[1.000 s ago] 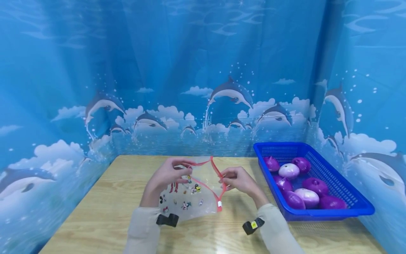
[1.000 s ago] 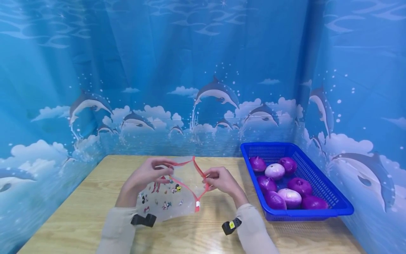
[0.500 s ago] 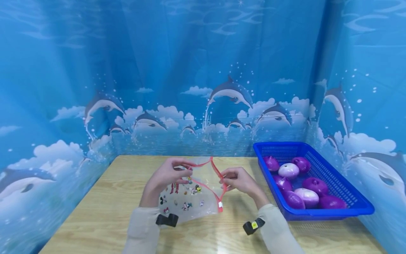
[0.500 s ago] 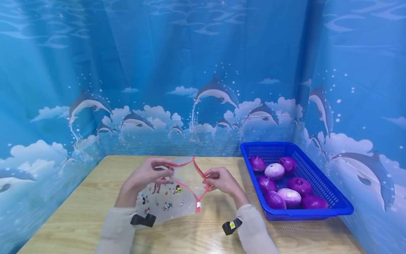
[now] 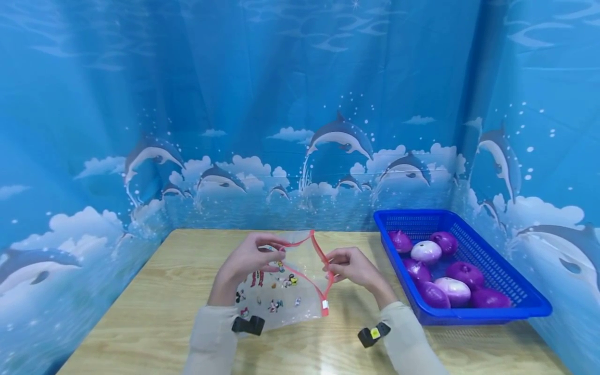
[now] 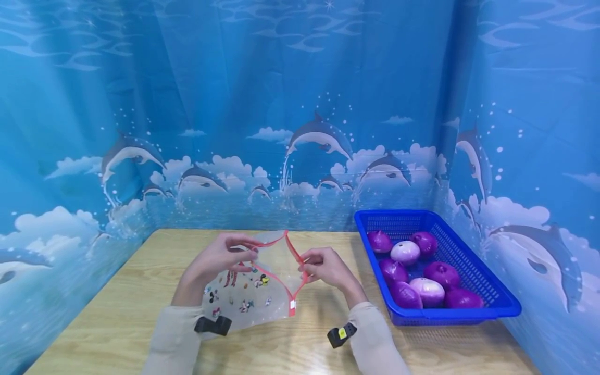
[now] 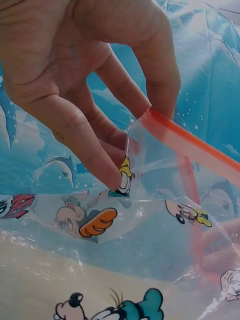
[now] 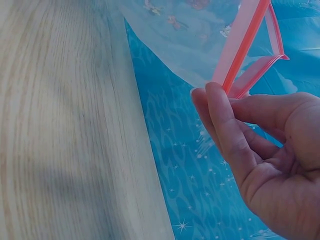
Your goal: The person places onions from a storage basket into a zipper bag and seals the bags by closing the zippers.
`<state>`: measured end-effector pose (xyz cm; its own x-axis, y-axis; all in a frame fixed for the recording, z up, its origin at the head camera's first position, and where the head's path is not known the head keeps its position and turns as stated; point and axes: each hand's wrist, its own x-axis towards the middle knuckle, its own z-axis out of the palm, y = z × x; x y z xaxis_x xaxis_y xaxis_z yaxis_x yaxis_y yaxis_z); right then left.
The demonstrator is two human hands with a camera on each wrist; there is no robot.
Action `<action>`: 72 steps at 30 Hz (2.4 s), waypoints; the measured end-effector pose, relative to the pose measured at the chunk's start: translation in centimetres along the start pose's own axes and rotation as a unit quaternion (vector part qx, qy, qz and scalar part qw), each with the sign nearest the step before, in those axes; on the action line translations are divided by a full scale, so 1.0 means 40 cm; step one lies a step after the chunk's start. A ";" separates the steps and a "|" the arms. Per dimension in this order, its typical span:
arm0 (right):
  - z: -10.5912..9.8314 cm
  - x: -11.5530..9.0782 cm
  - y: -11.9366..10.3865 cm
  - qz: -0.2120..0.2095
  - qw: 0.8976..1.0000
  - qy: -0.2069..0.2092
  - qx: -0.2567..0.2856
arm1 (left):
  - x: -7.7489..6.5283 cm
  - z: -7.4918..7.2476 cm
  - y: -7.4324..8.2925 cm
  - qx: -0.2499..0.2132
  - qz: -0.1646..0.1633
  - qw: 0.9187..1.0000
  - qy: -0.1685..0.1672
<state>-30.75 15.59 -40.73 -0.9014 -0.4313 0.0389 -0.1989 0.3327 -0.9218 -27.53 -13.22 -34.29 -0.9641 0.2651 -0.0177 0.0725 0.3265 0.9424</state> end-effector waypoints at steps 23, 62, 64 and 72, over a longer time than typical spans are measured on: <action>-0.009 -0.007 0.000 -0.023 1.000 0.003 0.014 | 0.008 0.008 0.003 0.003 -0.005 1.000 0.002; -0.068 -0.029 -0.067 -0.043 0.998 -0.012 -0.043 | 0.012 0.019 -0.003 -0.019 -0.017 1.000 0.011; -0.087 -0.031 -0.085 -0.039 0.997 -0.010 -0.061 | 0.011 0.018 -0.002 -0.019 -0.016 1.000 0.011; -0.167 -0.042 -0.148 -0.011 0.990 0.009 -0.138 | 0.009 0.017 -0.001 -0.025 -0.015 1.000 0.008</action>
<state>-30.62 19.96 -32.75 -0.9020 -0.4265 0.0669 -0.3139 0.5414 -0.7800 -27.70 -12.53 -34.57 -0.9698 0.2403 -0.0414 0.0304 0.2878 0.9572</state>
